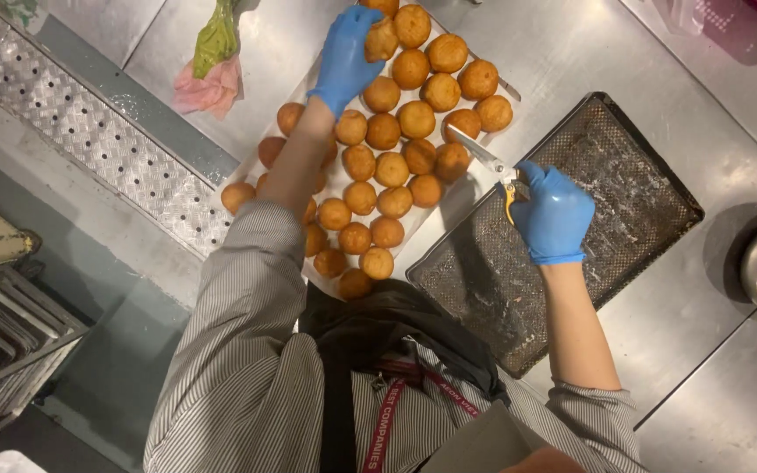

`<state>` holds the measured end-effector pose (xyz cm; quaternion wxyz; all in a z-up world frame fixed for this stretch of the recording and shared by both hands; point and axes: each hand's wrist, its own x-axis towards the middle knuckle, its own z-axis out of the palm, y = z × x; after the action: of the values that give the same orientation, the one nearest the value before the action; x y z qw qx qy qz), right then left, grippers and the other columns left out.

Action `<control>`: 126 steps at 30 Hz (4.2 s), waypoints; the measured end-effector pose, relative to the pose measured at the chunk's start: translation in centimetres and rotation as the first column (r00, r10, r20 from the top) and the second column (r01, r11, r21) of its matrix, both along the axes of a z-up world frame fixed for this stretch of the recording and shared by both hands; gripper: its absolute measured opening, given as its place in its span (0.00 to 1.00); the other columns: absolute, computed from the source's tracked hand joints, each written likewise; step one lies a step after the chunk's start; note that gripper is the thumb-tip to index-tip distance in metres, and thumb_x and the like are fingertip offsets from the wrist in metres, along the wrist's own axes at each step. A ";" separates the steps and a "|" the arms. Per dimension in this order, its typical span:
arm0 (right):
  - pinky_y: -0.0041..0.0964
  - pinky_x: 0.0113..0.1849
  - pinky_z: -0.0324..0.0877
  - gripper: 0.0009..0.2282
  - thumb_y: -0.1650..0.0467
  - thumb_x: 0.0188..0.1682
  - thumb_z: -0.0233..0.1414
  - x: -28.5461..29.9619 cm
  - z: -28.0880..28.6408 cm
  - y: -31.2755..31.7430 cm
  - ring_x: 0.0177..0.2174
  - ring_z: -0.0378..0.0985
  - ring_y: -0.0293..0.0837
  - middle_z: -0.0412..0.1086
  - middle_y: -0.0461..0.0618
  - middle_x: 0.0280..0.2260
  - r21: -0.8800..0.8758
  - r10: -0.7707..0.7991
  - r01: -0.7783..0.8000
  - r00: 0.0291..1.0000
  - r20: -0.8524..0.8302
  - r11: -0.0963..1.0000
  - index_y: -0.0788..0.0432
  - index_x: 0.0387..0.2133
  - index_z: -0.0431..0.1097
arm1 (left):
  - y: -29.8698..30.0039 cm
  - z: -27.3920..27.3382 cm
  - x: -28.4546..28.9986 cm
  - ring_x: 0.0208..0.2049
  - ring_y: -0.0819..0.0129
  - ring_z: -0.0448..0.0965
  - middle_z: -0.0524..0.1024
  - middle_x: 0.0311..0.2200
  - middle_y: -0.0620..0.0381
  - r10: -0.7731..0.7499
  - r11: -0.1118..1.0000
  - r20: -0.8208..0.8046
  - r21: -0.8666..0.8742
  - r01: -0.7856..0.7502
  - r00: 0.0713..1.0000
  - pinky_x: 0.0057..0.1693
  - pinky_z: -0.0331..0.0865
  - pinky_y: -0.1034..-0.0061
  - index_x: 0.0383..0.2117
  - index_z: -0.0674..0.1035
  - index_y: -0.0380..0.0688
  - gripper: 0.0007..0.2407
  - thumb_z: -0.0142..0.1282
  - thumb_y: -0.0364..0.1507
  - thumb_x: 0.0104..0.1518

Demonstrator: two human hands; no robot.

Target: Slicing open round fried donuts using scissors on a prep table.

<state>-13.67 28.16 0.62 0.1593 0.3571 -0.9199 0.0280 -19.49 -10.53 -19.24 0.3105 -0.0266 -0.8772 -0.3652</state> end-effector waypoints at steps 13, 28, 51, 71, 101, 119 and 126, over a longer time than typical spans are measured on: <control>0.38 0.23 0.68 0.10 0.61 0.44 0.68 -2.0 -2.8 0.1 0.20 0.74 0.44 0.71 0.46 0.23 -0.027 -0.125 0.127 0.990 0.066 0.991 0.45 0.38 0.80 | -2.0 -9.2 -12.3 0.46 0.44 0.72 0.71 0.47 0.45 0.322 0.947 0.378 -0.114 -0.301 0.868 0.52 0.68 0.59 0.52 0.71 0.37 0.30 0.71 0.23 0.37; 0.44 0.36 0.65 0.22 0.66 0.39 0.71 -0.9 3.1 -0.2 0.35 0.70 0.48 0.66 0.47 0.33 -0.051 0.004 -0.008 0.997 -0.072 0.999 0.50 0.48 0.77 | 6.1 13.6 10.9 0.62 0.57 0.73 0.70 0.57 0.50 -0.169 0.908 -0.125 0.367 0.204 0.978 0.68 0.70 0.67 0.59 0.70 0.40 0.27 0.71 0.21 0.52; 0.42 0.29 0.66 0.18 0.62 0.40 0.68 3.2 4.9 -2.4 0.27 0.71 0.47 0.64 0.45 0.26 -0.056 0.296 -0.302 0.950 -0.099 0.952 0.51 0.42 0.74 | 10.5 16.8 18.1 0.57 0.53 0.76 0.76 0.54 0.51 -0.291 0.942 -0.035 0.166 0.292 0.956 0.62 0.73 0.62 0.55 0.74 0.43 0.24 0.69 0.27 0.50; 0.36 0.26 0.69 0.16 0.58 0.44 0.70 0.9 -1.9 1.6 0.22 0.75 0.43 0.74 0.46 0.25 -0.151 -0.182 0.198 0.977 0.113 0.969 0.49 0.40 0.81 | -2.8 -9.5 -12.2 0.48 0.52 0.77 0.71 0.47 0.48 0.238 0.905 0.617 0.139 -0.401 0.750 0.54 0.74 0.68 0.47 0.76 0.39 0.27 0.77 0.31 0.39; 0.40 0.35 0.61 0.23 0.72 0.37 0.66 3.1 5.7 2.3 0.35 0.67 0.46 0.63 0.45 0.32 0.057 0.118 -0.108 0.973 -0.198 0.992 0.46 0.50 0.77 | 9.5 17.9 17.6 0.62 0.52 0.72 0.71 0.60 0.48 -0.301 0.921 -0.111 0.224 0.319 0.947 0.69 0.70 0.63 0.57 0.72 0.39 0.26 0.72 0.22 0.51; 0.40 0.28 0.67 0.12 0.70 0.39 0.65 3.8 1.7 1.3 0.25 0.71 0.45 0.67 0.45 0.25 0.025 0.178 -0.178 0.984 -0.027 0.984 0.47 0.38 0.78 | 11.5 14.4 14.3 0.56 0.54 0.75 0.75 0.51 0.50 -0.422 0.906 -0.082 0.000 0.423 0.903 0.63 0.70 0.60 0.55 0.75 0.44 0.25 0.74 0.28 0.50; 0.40 0.25 0.70 0.13 0.61 0.44 0.69 3.4 -0.5 3.6 0.23 0.76 0.47 0.74 0.48 0.27 -0.110 -0.194 0.197 0.980 0.043 0.974 0.52 0.39 0.80 | 5.4 1.2 -4.8 0.56 0.46 0.72 0.72 0.55 0.45 -0.019 0.976 -0.021 0.216 0.023 1.000 0.63 0.68 0.64 0.55 0.73 0.45 0.24 0.69 0.22 0.50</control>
<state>-10.28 31.79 0.12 0.1668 0.2547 -0.9500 0.0700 -24.33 -5.10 -18.05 0.3158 -0.0051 -0.8290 -0.4614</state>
